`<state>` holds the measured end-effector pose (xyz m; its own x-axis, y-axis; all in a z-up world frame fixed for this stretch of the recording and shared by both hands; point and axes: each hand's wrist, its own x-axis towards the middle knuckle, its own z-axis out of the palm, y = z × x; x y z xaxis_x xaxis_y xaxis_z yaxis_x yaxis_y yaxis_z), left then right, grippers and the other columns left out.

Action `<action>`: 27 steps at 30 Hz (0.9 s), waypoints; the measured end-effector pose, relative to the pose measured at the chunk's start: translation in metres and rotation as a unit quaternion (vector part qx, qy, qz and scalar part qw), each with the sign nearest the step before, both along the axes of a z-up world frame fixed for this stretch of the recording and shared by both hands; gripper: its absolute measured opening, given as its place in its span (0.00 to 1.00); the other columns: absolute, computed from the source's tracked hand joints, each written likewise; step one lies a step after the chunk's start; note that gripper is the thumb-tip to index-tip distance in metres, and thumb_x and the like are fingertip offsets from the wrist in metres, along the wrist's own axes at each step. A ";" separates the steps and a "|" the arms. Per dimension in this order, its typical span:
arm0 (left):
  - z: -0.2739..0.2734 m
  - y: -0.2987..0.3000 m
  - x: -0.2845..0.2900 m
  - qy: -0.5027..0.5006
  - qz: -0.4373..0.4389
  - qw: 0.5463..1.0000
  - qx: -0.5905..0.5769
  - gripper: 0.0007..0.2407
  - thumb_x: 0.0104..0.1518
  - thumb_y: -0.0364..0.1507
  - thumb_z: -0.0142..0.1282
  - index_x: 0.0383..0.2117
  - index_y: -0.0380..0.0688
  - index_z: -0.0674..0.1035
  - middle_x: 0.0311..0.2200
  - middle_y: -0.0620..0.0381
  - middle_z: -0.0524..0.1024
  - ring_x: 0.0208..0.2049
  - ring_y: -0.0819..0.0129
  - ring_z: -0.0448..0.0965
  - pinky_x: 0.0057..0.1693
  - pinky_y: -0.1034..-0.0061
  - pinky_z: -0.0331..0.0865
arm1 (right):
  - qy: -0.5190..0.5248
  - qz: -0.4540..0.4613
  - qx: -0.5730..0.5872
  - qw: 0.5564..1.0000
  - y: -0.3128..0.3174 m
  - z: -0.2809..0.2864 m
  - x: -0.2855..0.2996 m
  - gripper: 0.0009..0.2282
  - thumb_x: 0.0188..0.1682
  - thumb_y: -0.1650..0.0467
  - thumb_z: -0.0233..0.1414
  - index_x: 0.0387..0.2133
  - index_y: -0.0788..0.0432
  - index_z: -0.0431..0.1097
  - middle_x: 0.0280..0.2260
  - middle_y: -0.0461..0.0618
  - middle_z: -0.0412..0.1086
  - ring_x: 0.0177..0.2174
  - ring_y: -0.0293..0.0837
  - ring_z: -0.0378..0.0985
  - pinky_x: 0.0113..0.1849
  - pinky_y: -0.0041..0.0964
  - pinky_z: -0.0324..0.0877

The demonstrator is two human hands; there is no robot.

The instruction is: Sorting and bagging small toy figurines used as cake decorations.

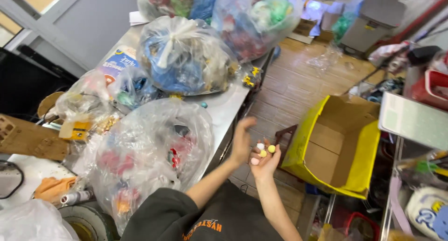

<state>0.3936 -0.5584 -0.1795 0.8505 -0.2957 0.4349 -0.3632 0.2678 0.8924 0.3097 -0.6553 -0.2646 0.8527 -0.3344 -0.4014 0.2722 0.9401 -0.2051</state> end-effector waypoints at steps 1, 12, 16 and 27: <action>-0.017 0.006 0.034 0.002 0.007 1.000 0.003 0.19 0.60 0.23 0.44 0.59 0.38 0.71 0.60 0.45 0.69 0.62 0.48 0.69 0.71 0.60 0.60 | 0.002 0.007 0.003 1.000 -0.003 0.015 0.006 0.23 0.58 0.50 0.45 0.47 0.56 0.73 0.44 0.55 0.73 0.30 0.43 0.73 0.28 0.34 0.70; -0.169 0.083 0.207 -0.110 0.219 0.753 0.611 0.07 0.54 0.24 0.49 0.31 0.40 0.82 0.35 0.41 0.79 0.43 0.47 0.77 0.52 0.56 0.70 | 0.005 -0.060 0.029 0.998 -0.127 0.045 0.002 0.21 0.54 0.53 0.47 0.41 0.57 0.72 0.35 0.52 0.69 0.23 0.39 0.64 0.21 0.26 0.60; -0.020 -0.041 0.117 -0.145 0.151 0.891 0.403 0.08 0.53 0.24 0.56 0.37 0.36 0.80 0.35 0.39 0.77 0.38 0.43 0.74 0.45 0.55 0.67 | 0.052 -0.082 0.020 0.995 -0.172 0.042 -0.020 0.18 0.53 0.53 0.47 0.39 0.56 0.70 0.34 0.51 0.70 0.22 0.37 0.64 0.20 0.26 0.60; 0.065 -0.257 -0.067 -0.427 -0.294 0.851 0.079 0.12 0.49 0.26 0.64 0.40 0.42 0.80 0.47 0.52 0.78 0.56 0.54 0.76 0.65 0.51 0.65 | 0.080 -0.213 -0.062 0.972 -0.230 0.111 -0.091 0.19 0.52 0.53 0.46 0.36 0.56 0.71 0.34 0.51 0.72 0.35 0.44 0.79 0.40 0.36 0.75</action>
